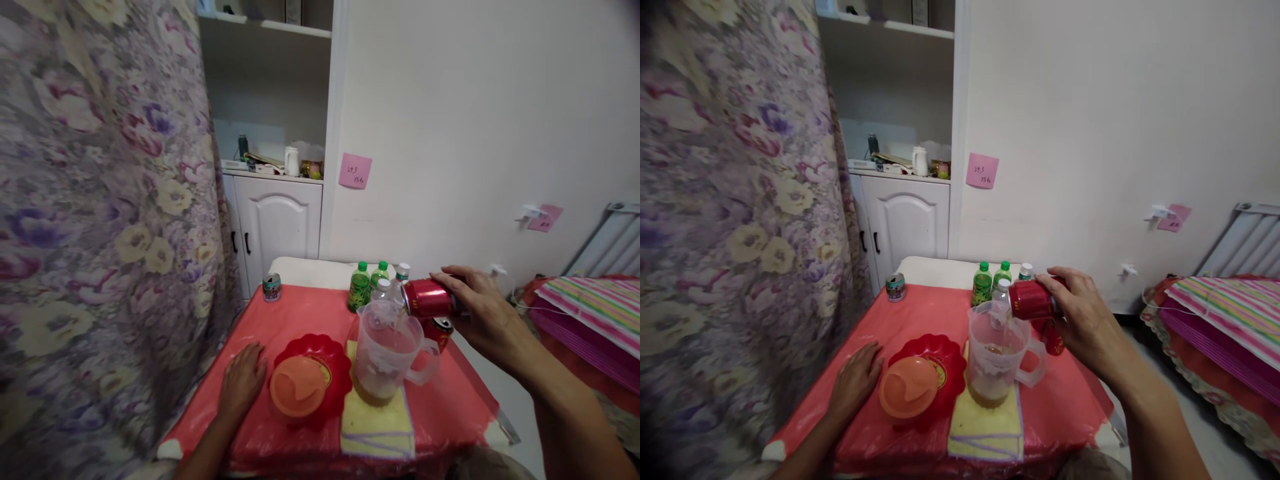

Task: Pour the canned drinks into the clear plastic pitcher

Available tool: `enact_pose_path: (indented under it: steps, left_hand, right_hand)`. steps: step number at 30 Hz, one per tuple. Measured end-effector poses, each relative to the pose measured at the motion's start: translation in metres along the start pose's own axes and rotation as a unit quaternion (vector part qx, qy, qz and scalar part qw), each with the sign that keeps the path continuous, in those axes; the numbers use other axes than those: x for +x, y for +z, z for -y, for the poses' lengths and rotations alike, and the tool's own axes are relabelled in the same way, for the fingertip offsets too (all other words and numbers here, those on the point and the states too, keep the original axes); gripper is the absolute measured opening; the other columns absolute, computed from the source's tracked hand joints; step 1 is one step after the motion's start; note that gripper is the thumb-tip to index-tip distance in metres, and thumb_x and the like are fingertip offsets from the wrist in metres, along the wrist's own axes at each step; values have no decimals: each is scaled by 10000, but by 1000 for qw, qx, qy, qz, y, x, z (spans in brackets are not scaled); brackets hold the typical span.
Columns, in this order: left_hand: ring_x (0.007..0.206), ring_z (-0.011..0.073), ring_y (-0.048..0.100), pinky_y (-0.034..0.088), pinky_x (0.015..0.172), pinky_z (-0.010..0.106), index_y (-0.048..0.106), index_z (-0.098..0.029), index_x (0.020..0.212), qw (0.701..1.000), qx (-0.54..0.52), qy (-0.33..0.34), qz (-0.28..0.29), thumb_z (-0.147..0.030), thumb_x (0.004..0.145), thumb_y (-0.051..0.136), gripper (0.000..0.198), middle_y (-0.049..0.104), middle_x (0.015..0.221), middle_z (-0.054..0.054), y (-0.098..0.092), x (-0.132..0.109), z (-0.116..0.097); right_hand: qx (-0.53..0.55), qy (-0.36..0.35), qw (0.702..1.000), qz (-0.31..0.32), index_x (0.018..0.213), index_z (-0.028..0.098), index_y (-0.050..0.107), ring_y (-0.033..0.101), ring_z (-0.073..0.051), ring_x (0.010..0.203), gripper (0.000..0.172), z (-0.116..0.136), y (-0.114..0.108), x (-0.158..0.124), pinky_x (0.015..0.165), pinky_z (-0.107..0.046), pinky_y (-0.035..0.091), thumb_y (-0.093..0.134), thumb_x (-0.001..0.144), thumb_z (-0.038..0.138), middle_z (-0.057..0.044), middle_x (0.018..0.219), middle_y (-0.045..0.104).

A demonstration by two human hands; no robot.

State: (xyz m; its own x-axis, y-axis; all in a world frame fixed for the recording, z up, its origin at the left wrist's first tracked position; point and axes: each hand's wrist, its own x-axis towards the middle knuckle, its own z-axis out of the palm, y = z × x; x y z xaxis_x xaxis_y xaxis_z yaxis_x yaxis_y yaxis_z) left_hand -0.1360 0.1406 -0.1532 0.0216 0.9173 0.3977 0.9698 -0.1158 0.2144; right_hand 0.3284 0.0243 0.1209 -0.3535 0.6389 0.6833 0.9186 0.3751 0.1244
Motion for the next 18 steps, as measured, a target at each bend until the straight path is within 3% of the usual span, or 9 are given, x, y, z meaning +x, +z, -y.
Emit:
enact_pose_path:
  steps: [18]
  left_hand:
    - [1289,281,580,422,1092,459,647,-148,1238,999,-30,-12,-8,-298,934,363,442,653,1381,133,-4,-2,-4]
  right_hand:
    - [-27,-18,999,20,1373,248,506,550,-314,1184,632,5,0,6,974,-520,514,517,787,11,-145,1303,560]
